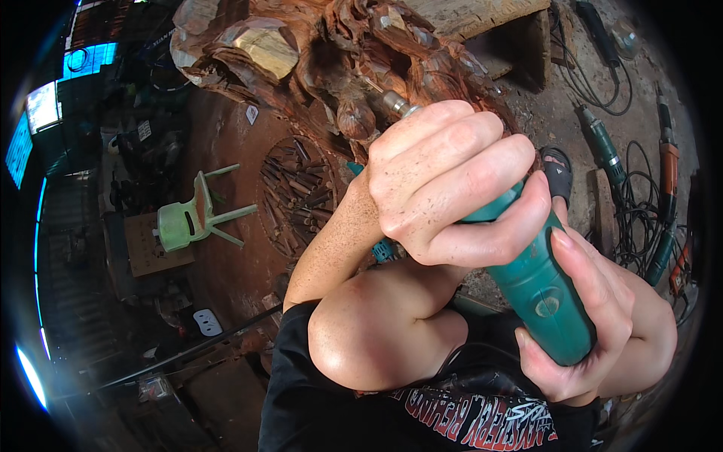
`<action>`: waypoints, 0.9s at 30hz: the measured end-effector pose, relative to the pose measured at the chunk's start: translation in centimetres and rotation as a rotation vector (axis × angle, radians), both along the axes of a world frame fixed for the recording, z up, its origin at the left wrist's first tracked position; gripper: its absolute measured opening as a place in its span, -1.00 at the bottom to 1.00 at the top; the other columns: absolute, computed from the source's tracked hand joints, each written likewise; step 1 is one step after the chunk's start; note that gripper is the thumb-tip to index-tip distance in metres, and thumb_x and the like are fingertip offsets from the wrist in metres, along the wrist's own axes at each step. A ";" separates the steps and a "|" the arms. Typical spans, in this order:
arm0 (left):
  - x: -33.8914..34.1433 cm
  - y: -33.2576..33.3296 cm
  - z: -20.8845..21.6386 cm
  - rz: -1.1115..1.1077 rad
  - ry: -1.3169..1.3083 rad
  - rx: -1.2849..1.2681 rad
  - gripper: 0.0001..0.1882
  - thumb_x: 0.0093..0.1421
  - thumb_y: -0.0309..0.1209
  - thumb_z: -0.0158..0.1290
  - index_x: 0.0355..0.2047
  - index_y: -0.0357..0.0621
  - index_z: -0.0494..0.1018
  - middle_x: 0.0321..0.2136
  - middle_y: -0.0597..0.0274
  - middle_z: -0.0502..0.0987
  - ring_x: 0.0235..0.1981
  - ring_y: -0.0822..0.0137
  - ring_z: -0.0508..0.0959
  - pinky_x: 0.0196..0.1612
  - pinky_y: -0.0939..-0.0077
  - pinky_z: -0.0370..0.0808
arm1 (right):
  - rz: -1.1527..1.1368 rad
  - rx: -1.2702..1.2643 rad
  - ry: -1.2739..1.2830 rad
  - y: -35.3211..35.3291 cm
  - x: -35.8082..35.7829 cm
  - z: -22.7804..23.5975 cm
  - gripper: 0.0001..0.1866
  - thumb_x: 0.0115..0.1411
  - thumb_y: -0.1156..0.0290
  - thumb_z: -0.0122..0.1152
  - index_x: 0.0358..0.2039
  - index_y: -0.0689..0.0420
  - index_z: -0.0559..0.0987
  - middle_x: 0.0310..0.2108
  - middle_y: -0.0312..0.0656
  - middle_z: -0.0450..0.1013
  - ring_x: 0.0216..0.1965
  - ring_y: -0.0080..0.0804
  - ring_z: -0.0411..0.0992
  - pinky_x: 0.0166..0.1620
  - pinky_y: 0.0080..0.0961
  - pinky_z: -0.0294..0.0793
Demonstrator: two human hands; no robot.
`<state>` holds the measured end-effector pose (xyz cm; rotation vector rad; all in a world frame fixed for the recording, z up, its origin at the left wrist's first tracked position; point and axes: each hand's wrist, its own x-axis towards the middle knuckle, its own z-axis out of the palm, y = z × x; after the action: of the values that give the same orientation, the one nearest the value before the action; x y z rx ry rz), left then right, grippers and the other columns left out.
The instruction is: The person uses a green rotary carving tool to shape a large piece of reddish-brown wood. They hold the tool with both hands and move it along the wood's surface, removing material and creating carved details.
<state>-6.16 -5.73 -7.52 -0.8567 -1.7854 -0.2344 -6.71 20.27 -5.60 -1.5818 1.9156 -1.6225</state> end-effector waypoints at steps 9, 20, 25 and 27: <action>1.3 0.2 0.4 0.061 -0.112 -0.015 -0.60 0.00 -0.69 0.39 -0.19 -0.03 0.57 -0.36 0.20 0.62 -0.54 0.28 0.62 -0.50 0.43 0.57 | -0.043 -0.098 -0.050 0.2 0.8 -1.1 -0.05 -0.18 0.45 0.31 0.28 0.63 0.35 0.25 0.44 0.41 0.28 0.43 0.46 0.41 -0.08 0.43; 0.8 -0.1 0.2 0.007 -0.062 -0.080 -0.70 -0.16 -0.43 0.29 -0.34 -0.12 0.58 -0.39 0.13 0.56 -0.49 0.26 0.51 -0.49 0.46 0.50 | 0.001 0.017 -0.056 0.6 0.1 -0.7 -0.03 -0.09 0.38 0.40 0.36 0.52 0.33 0.23 0.35 0.47 0.22 0.14 0.55 0.33 -0.18 0.48; 0.3 0.0 0.4 0.008 -0.058 -0.065 -0.70 -0.16 -0.42 0.28 -0.34 -0.14 0.58 -0.39 0.13 0.55 -0.50 0.27 0.50 -0.49 0.47 0.48 | -0.061 0.096 -0.039 1.2 0.3 -0.2 -0.05 -0.06 0.36 0.43 0.35 0.48 0.36 0.23 0.28 0.48 0.23 0.06 0.54 0.31 -0.23 0.49; 0.7 -0.1 0.5 0.027 -0.064 -0.066 -0.70 -0.16 -0.41 0.28 -0.34 -0.13 0.58 -0.38 0.12 0.56 -0.50 0.27 0.50 -0.49 0.47 0.49 | -0.022 0.077 -0.078 1.4 -0.1 -0.4 -0.08 -0.05 0.36 0.43 0.34 0.47 0.39 0.24 0.27 0.48 0.24 0.04 0.54 0.31 -0.24 0.49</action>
<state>-5.50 -5.82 -7.00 -0.8798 -1.8721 -0.1886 -6.85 21.69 -5.97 -1.4522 1.9377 -1.5735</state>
